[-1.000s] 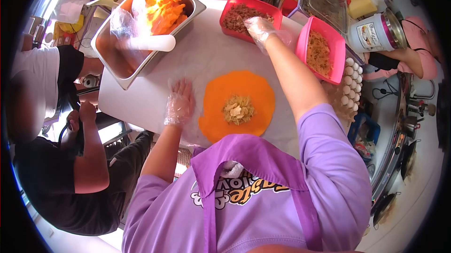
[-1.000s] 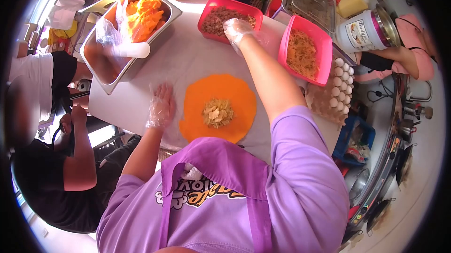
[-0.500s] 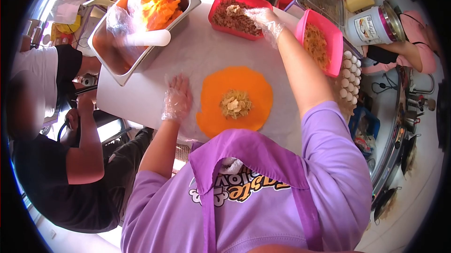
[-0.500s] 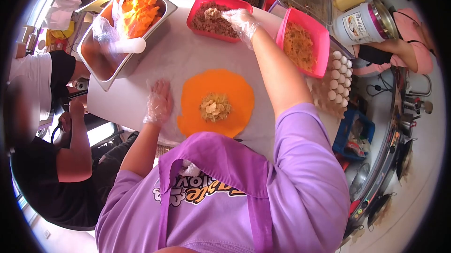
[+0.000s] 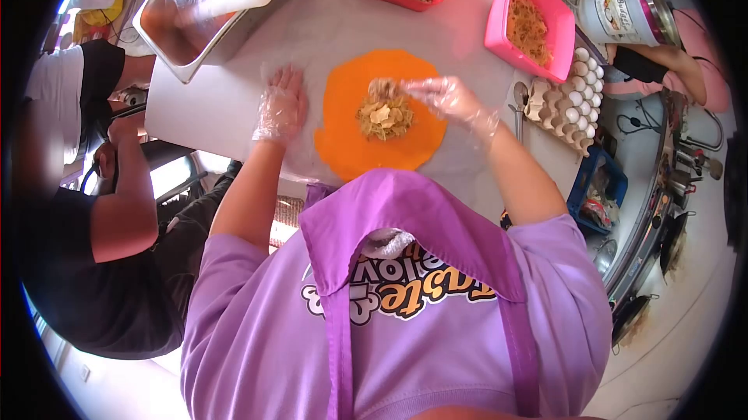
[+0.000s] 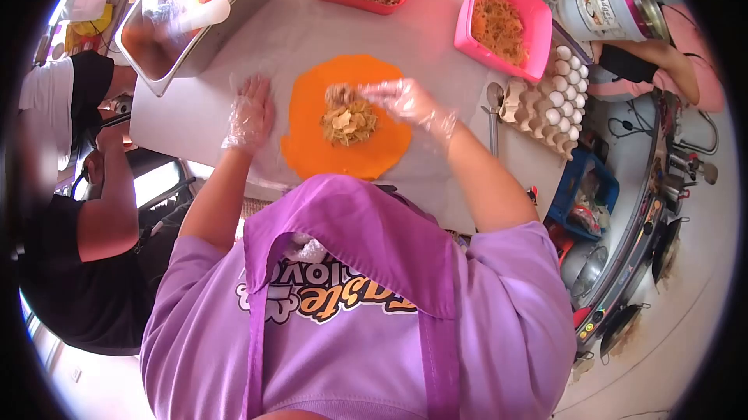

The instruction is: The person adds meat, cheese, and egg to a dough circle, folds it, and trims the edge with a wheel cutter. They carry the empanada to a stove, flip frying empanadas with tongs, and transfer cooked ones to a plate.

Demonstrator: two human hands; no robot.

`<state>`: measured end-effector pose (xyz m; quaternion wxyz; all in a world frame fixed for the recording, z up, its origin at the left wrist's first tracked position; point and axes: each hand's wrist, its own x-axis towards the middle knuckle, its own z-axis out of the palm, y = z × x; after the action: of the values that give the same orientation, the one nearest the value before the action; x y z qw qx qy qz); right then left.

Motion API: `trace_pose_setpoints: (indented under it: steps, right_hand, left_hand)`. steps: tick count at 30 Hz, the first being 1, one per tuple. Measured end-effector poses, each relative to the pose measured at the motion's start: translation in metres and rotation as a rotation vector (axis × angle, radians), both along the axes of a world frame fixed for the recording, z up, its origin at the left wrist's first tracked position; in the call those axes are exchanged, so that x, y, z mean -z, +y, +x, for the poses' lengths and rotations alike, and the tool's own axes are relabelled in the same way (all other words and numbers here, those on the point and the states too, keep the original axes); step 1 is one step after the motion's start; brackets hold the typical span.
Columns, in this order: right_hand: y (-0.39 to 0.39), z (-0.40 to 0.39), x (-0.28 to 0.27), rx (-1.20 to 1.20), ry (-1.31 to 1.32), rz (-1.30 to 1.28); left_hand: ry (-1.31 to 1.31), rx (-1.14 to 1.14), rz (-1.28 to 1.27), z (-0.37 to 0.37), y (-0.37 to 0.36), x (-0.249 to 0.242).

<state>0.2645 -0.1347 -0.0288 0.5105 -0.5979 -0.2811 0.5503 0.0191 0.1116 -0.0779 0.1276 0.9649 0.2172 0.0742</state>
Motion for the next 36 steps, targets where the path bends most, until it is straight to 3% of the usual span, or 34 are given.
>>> trace_pose_setpoints:
  steps: [3, 5, 6, 10, 12, 13, 15, 18, 22, 28, 31, 33, 34, 36]
  right_hand:
    - [-0.018, -0.029, 0.016, -0.035, -0.126, -0.099]
    - [-0.028, -0.034, 0.029, -0.042, -0.470, -0.109]
    - [-0.029, -0.036, 0.026, -0.057, -0.610, -0.055]
    - [-0.032, -0.043, 0.016, 0.025, -0.613, -0.051]
    - [-0.033, -0.046, 0.016, 0.059, -0.835, 0.098]
    - [-0.036, -0.048, 0.016, 0.058, -0.836, 0.098]
    - [-0.041, -0.053, 0.018, 0.022, -1.151, 0.119]
    - [-0.044, -0.057, 0.019, 0.052, -1.360, 0.199]
    - [-0.049, -0.056, 0.011, 0.055, -1.441, 0.217]
    - [-0.054, -0.042, -0.001, -0.103, -1.335, 0.188]
    - [-0.045, -0.023, -0.007, -0.070, -1.142, 0.201]
    - [-0.029, -0.004, -0.018, 0.096, -0.845, 0.153]
    - [-0.018, 0.011, -0.014, 0.094, -0.843, 0.153]
    - [0.009, 0.046, -0.006, 0.136, -1.344, 0.144]
  left_hand:
    - [0.008, -0.003, 0.019, 0.000, 0.000, 0.004]
    - [0.006, -0.004, 0.018, 0.000, 0.000, 0.005]
    - [0.005, -0.003, 0.019, 0.000, 0.000, 0.005]
    - [-0.023, -0.006, -0.003, -0.001, 0.001, 0.005]
    - [-0.026, -0.009, -0.009, -0.001, 0.000, 0.004]
    - [-0.017, -0.007, 0.011, 0.000, 0.000, 0.004]
    - [-0.008, -0.006, 0.031, 0.000, 0.000, 0.003]
    - [-0.013, -0.006, 0.039, 0.000, 0.000, 0.002]
    - [0.004, -0.024, -0.007, -0.001, 0.000, 0.005]
    - [-0.012, -0.035, -0.045, -0.002, 0.001, 0.006]
    - [-0.016, -0.031, -0.035, -0.001, 0.003, 0.010]
    - [-0.009, -0.032, -0.036, -0.002, 0.004, 0.011]
    - [-0.004, -0.020, -0.014, -0.001, 0.003, 0.007]
    - [-0.005, -0.009, 0.013, -0.001, 0.002, 0.006]
